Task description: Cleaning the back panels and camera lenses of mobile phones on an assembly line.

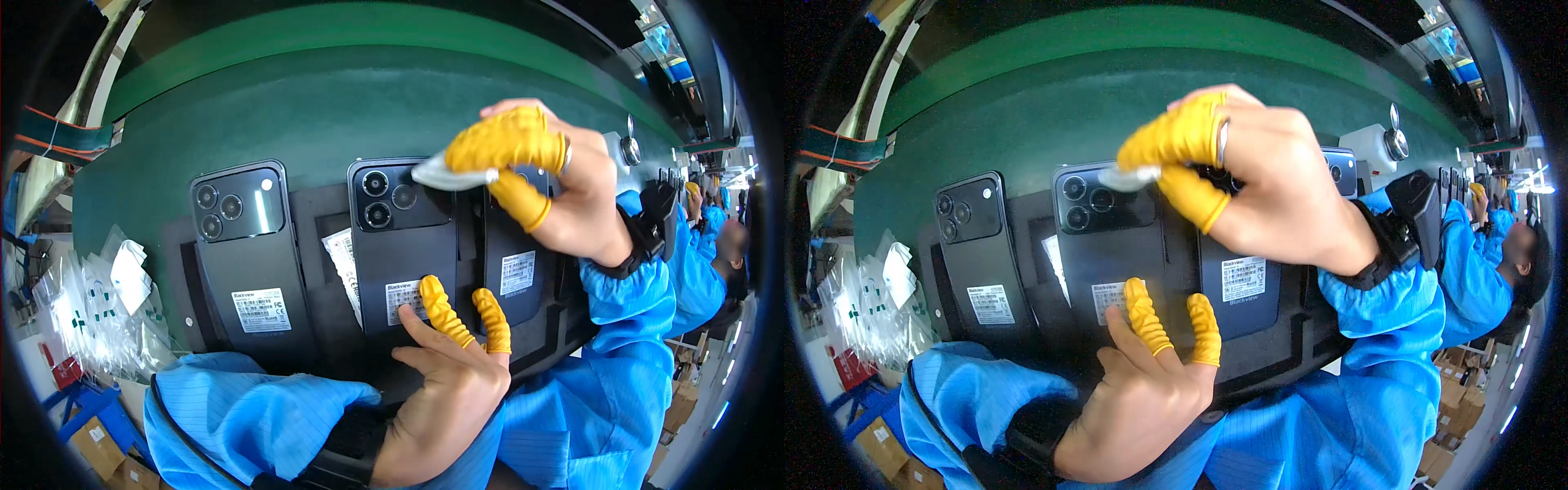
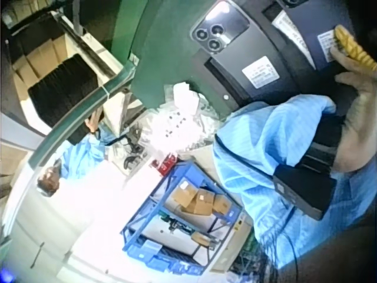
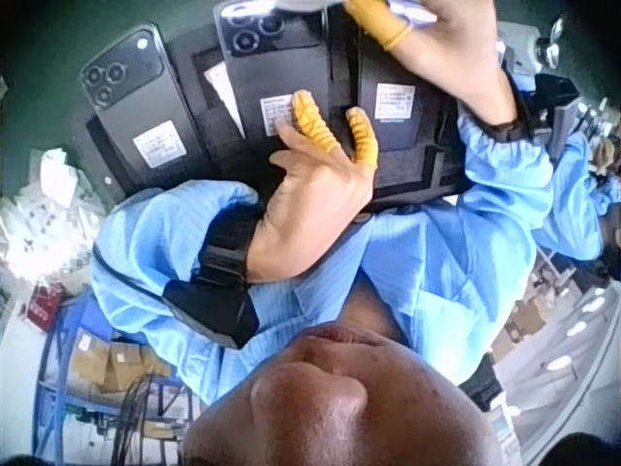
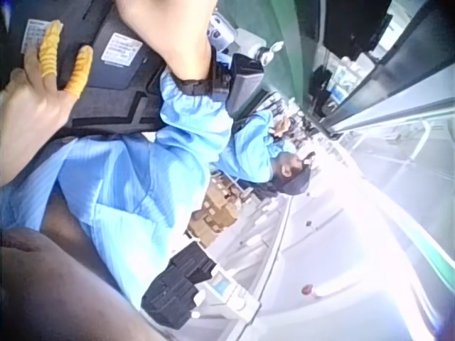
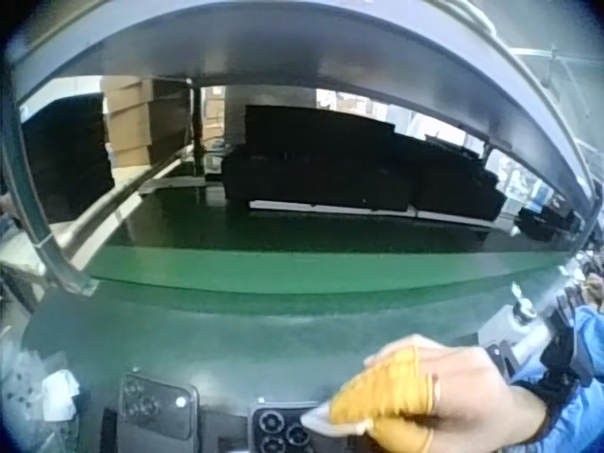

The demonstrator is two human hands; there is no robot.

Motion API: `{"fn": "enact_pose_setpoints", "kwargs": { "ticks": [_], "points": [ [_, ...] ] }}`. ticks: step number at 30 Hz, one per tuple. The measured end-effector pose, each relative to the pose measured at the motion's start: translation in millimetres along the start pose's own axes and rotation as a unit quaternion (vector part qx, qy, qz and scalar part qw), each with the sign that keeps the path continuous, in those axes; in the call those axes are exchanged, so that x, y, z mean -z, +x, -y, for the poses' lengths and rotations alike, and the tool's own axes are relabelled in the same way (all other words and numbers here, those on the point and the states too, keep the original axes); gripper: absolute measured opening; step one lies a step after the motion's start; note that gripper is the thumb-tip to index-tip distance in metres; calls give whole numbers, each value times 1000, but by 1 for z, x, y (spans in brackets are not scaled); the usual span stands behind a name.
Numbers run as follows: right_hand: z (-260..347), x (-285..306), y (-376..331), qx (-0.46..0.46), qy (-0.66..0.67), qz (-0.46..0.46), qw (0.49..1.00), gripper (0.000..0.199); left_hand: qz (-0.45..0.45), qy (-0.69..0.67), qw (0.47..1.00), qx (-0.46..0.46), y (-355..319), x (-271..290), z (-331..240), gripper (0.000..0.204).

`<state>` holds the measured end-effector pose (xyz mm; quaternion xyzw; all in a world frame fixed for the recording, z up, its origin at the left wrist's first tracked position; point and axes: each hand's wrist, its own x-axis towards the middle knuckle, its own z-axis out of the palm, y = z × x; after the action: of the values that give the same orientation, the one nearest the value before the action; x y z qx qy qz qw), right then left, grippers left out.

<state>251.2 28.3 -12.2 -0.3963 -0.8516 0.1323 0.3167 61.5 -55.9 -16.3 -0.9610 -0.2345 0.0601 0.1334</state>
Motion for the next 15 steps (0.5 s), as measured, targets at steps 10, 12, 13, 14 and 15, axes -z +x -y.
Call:
{"fn": "enact_pose_setpoints", "kwargs": {
  "ticks": [10, 12, 13, 14, 15],
  "points": [
    [-7, -42, 9, 153, -36, 58, 986, 10, 2, 5, 1000, -8, 0, 1, -3, 40],
    [-5, -58, 3, 202, 9, -12, 979, 8, 16, -16, 1000, -8, 2, 4, -5, 40],
    [-4, -53, 1, 198, 5, -13, 980, 8, 29, -37, 999, -8, 2, 4, -6, 39],
    [-3, -44, 2, 200, 5, 24, 980, 9, 25, -33, 999, -7, 2, 4, -5, 39],
    [-3, -38, 4, 204, 9, 61, 977, 11, 26, -30, 999, -2, 1, 3, -4, 39]
  ]
}}
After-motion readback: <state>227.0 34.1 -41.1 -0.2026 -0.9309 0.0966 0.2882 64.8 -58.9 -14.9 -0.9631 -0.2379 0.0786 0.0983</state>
